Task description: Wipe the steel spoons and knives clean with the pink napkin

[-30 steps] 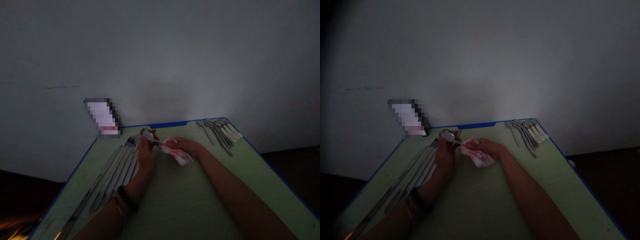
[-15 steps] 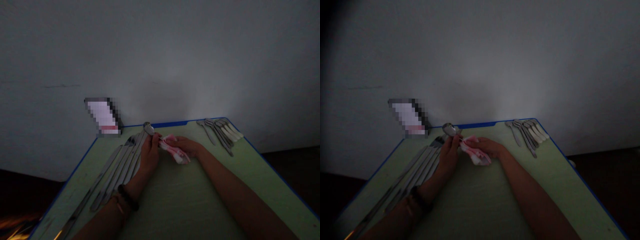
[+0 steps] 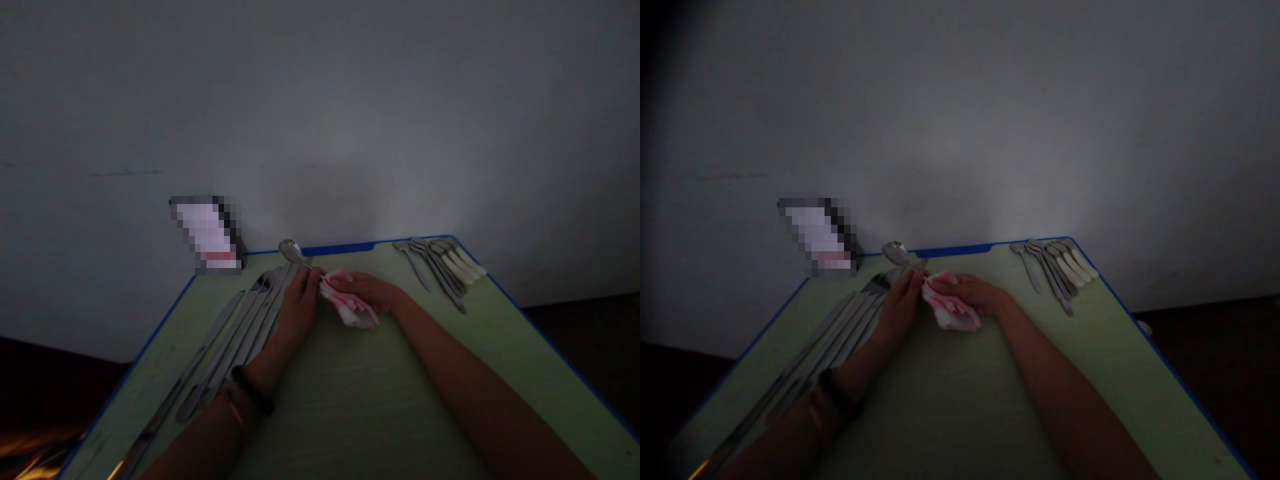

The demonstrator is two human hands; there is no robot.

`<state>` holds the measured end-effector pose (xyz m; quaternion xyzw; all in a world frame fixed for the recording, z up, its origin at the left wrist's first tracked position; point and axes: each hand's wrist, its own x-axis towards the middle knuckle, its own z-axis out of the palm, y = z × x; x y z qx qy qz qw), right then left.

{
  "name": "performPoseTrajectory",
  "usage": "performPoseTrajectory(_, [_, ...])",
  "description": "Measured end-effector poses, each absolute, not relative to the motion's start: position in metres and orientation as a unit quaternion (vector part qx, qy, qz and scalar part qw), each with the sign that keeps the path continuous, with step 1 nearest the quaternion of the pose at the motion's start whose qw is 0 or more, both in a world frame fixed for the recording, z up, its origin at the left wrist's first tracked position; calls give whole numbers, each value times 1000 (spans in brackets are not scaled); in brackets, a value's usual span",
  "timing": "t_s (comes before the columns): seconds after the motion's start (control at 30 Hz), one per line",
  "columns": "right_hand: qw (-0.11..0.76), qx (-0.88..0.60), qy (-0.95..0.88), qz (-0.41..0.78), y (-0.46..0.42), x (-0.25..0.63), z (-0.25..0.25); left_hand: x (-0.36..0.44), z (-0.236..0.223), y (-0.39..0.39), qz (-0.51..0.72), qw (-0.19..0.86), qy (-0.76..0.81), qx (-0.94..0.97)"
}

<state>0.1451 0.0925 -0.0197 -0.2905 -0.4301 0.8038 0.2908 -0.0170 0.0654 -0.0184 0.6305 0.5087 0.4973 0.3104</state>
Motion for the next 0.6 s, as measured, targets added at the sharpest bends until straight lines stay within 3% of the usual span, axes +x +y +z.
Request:
performPoseTrajectory(0.47, [286,-288,-472,782,91,141,-17,-11,-17,66,632,360,477,493])
performPoseTrajectory(0.6, [284,-284,-485,777,91,142,-17,-12,-18,66,610,360,483,514])
